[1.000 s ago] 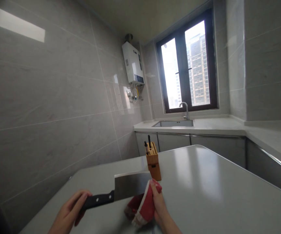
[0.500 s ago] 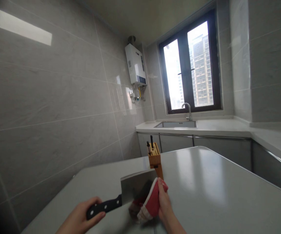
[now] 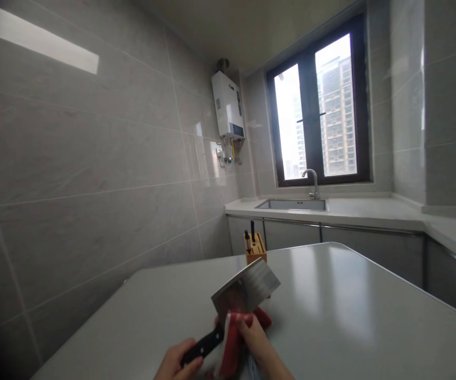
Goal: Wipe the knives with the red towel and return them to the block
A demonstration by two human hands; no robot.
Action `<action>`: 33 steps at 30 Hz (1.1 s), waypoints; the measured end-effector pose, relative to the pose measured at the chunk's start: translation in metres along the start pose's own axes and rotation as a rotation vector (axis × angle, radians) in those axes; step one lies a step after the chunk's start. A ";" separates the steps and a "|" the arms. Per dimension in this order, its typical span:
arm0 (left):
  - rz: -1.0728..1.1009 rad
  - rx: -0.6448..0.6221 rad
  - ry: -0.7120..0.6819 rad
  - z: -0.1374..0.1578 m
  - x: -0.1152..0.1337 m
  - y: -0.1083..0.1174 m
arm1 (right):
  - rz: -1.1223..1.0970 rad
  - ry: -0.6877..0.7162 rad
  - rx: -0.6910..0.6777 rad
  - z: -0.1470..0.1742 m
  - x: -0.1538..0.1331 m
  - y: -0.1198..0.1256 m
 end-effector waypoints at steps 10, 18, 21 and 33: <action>0.095 0.089 -0.169 -0.036 0.043 -0.027 | -0.086 0.021 -0.149 0.011 -0.017 -0.025; 0.072 0.029 -0.223 -0.039 0.015 -0.048 | -0.010 0.117 0.026 0.001 -0.021 -0.005; 0.116 0.006 -0.220 -0.040 0.013 -0.049 | 0.061 0.121 0.115 -0.001 -0.020 0.006; 0.076 0.083 -0.191 -0.038 0.015 -0.039 | 0.115 0.108 0.163 0.001 -0.025 0.009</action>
Point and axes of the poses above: each hand's wrist, its own z-axis away from the middle knuckle, its own y-axis out of the back of the hand, x = y × z, the point moved 9 cm from there along -z, towards the middle knuckle, and after that the axes turned 2 degrees about -z, right-handed, at the moved point
